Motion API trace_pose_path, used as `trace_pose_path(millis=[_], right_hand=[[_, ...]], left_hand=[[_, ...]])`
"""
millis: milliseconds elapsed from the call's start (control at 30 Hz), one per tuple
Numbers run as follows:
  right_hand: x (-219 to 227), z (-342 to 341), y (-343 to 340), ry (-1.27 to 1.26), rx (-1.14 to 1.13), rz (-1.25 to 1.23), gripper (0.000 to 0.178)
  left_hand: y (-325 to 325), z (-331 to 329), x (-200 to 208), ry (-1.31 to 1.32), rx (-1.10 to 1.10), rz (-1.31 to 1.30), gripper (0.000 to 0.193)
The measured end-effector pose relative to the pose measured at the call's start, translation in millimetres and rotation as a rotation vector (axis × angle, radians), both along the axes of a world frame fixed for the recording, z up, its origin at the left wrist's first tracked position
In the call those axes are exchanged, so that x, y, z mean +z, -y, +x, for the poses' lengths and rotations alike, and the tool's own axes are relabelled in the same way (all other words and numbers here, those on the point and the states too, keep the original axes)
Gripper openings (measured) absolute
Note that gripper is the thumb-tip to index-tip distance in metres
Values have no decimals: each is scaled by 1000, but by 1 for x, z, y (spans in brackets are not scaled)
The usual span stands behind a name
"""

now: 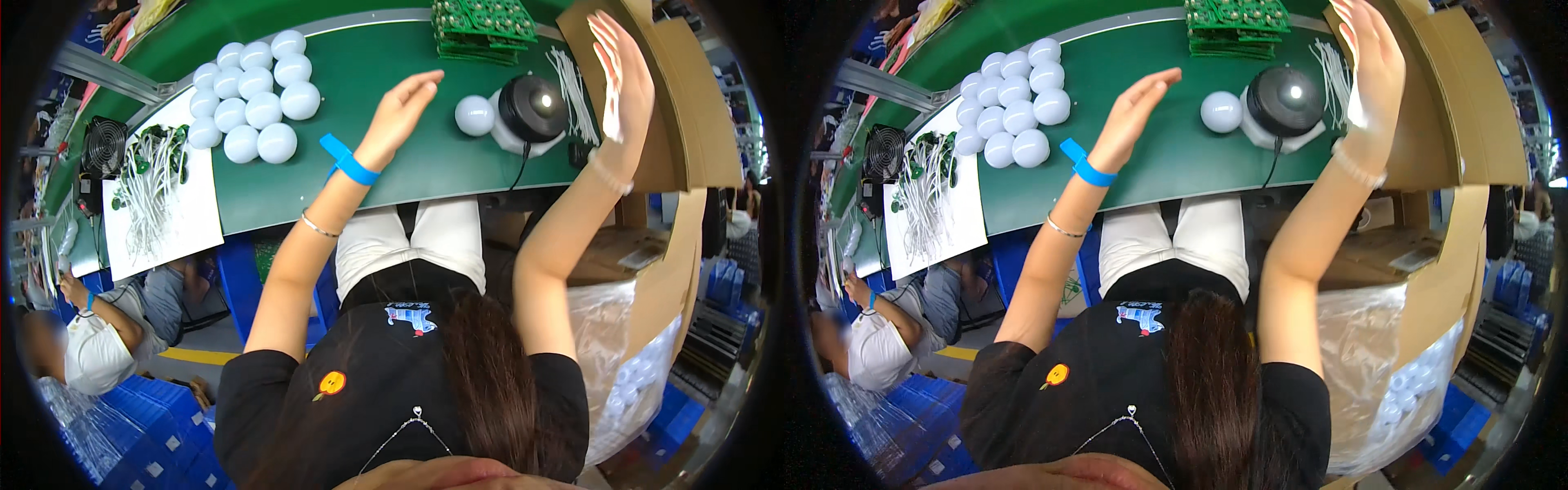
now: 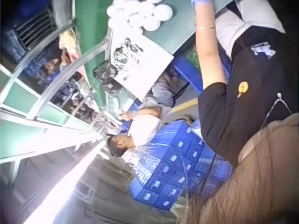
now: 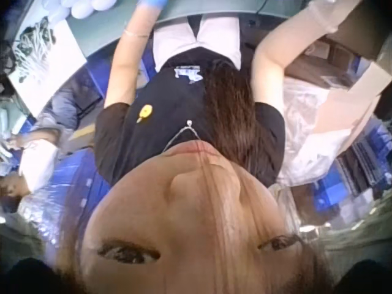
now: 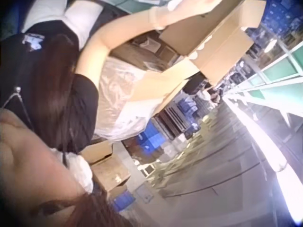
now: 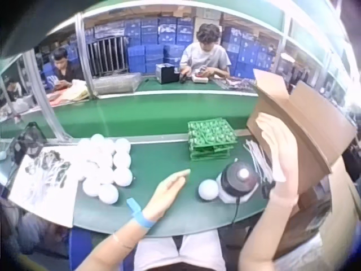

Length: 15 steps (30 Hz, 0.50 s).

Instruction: Testing LED light bulb globes on a powered test fixture and organizing circuit board components on an assembly line.

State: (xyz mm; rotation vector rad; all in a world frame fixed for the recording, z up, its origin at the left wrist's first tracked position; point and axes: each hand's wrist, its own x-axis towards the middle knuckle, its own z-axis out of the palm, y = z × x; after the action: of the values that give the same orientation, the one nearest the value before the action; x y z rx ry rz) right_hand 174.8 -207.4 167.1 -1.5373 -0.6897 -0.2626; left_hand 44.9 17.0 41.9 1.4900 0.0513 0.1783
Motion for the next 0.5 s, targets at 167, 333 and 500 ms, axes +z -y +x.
trace_pose_path(millis=[167,333,500], right_hand=[[-72,-131,11,185,-513,0,24],[-131,-149,43,25,-622,43,19],[-168,-89,52,-33,-661,20,22]], left_hand=[[12,-54,-23,94,-86,481,35],[9,-78,-32,-1,-210,463,46],[16,-47,-30,-20,-248,609,68]])
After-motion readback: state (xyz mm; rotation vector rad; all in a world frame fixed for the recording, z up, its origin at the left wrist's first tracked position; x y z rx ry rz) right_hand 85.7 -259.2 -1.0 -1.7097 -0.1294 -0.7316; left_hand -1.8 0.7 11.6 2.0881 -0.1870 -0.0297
